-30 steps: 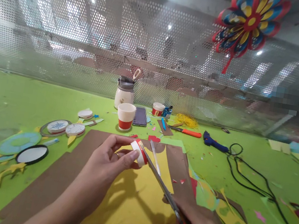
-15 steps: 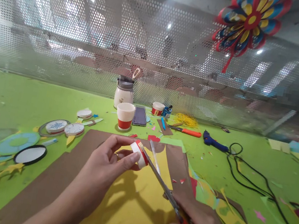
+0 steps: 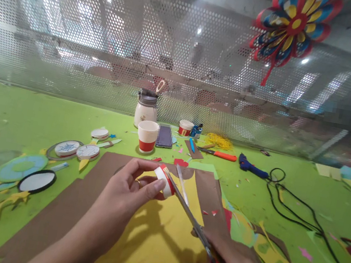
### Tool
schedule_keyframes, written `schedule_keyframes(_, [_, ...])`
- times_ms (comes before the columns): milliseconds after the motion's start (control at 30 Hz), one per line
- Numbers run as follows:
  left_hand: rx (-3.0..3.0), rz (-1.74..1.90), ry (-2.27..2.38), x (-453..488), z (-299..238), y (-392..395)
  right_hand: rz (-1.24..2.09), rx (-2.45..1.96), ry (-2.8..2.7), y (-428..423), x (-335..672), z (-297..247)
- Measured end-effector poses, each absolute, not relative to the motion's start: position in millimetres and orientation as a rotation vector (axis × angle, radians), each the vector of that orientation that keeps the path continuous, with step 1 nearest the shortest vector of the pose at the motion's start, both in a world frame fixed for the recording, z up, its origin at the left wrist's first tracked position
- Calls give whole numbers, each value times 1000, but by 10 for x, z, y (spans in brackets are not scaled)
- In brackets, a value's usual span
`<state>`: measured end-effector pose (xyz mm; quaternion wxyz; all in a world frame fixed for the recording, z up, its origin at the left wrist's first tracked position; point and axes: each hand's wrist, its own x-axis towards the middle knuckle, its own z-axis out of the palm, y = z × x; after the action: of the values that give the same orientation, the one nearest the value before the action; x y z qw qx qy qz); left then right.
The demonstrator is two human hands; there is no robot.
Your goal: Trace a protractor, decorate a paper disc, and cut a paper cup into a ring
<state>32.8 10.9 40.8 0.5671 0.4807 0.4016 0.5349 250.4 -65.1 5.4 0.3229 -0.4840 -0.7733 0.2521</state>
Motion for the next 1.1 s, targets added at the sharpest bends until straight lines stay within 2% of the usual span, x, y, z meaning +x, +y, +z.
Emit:
schedule_keyframes(767, [893,1105,785,251,423,188,615,-1308,-2046,-660,2495,82])
schedule_keyframes(1100, [979,1096,778,236,412,202,630,-1290,-2112,-617,2554,117])
